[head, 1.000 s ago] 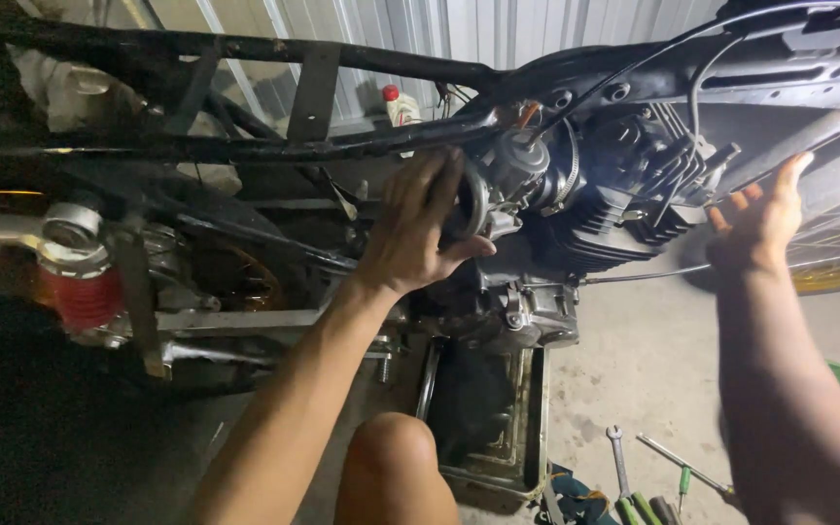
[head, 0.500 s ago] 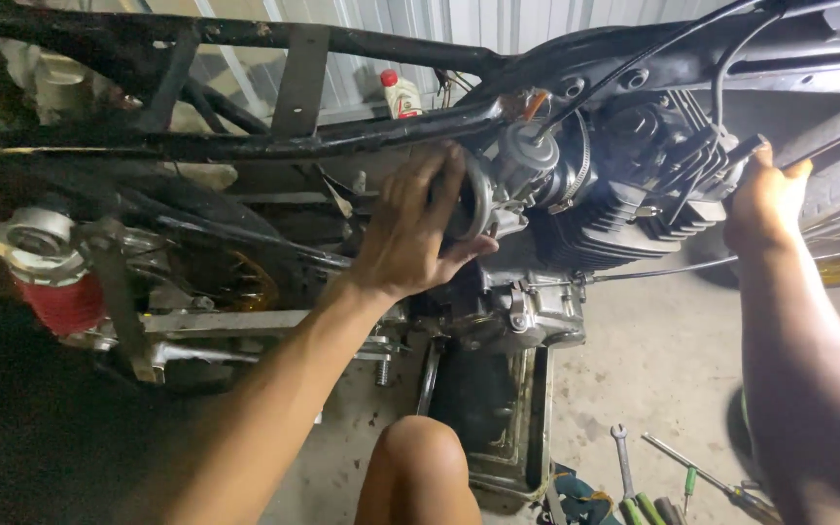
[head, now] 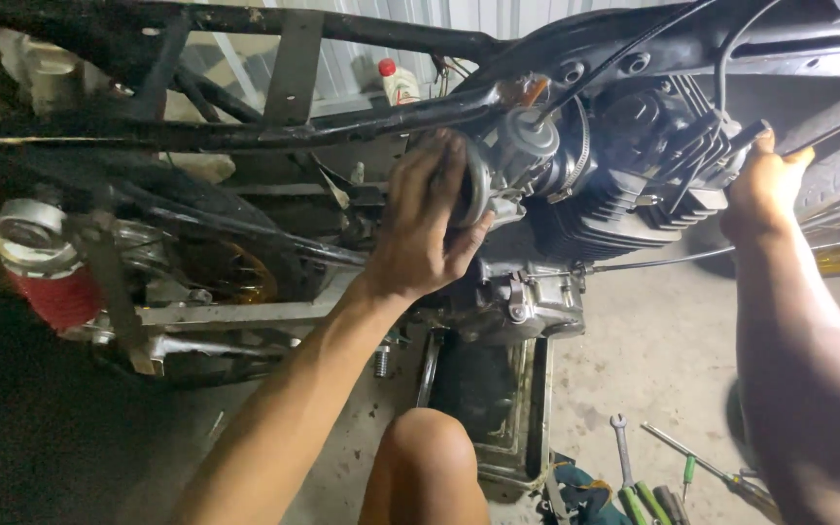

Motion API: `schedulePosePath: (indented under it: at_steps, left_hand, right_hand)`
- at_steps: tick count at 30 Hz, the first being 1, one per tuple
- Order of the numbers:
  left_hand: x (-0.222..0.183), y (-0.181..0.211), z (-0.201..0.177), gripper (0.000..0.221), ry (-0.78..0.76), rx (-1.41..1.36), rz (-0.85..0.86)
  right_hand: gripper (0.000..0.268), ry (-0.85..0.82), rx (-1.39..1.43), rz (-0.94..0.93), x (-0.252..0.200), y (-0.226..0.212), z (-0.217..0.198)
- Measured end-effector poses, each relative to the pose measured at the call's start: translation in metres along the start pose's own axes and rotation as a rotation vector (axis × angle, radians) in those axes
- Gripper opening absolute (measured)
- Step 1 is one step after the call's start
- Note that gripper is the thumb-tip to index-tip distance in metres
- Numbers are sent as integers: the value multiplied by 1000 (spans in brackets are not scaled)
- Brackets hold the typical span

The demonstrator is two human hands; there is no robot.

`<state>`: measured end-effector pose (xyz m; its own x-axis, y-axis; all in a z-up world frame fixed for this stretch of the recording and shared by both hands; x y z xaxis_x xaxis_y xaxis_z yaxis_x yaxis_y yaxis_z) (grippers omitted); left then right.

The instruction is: Removing and disassembling a motorcycle carburetor using a screwdriver and manual manipulation.

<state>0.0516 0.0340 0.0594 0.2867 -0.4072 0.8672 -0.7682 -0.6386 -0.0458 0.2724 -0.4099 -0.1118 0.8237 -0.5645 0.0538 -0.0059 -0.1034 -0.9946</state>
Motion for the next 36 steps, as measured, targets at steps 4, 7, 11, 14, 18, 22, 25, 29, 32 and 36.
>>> schedulePosePath:
  at_steps: [4,7,11,14,18,22,25,29,32,36]
  left_hand:
    - [2,0,13,80,105,-37,-268]
    - [16,20,-1,57,131,11,-324]
    - [29,50,-31,45,224,-71,-442]
    - [27,49,-42,49,202,-179,-719]
    - [3,42,-14,36,256,-941,-1308]
    - [-3,68,-19,37,249,-1197,-1592]
    - [-7,80,-15,32,221,-1383,-1431]
    - [-16,92,-11,30,257,-1434,-1330]
    - [-16,97,-13,36,220,-1377,-1347]
    - [-22,106,-25,50,137,-1039,-1507]
  right_hand:
    - [44,3,-135,15,-7,-10,-4]
    - [60,-108,-239,96,-9,-17,-10]
    - [48,-27,-7,-24,-77,-22,-29]
    - [17,179,217,-279,-202,-82,-50]
    - [19,-268,760,17,-341,-92,-27]
    - [43,-509,787,251,-428,-87,-5]
    - [53,-594,818,161,-457,-118,-3]
    - [51,-548,754,195,-473,-131,-14]
    - [51,-566,757,169,-476,-130,-17]
    - [52,-538,838,243,-477,-119,-19]
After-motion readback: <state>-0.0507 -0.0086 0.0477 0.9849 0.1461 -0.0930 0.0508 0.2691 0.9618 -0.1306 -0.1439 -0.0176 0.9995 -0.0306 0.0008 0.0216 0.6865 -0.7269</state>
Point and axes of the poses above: each hand's wrist, its own x-axis towards the middle knuckle, its own z-axis out of the palm, y = z × x, the point moved 7 cm from there along x, towards the middle knuckle, and after that the axes turned 4 degrees about z, right-handed, at the moved point
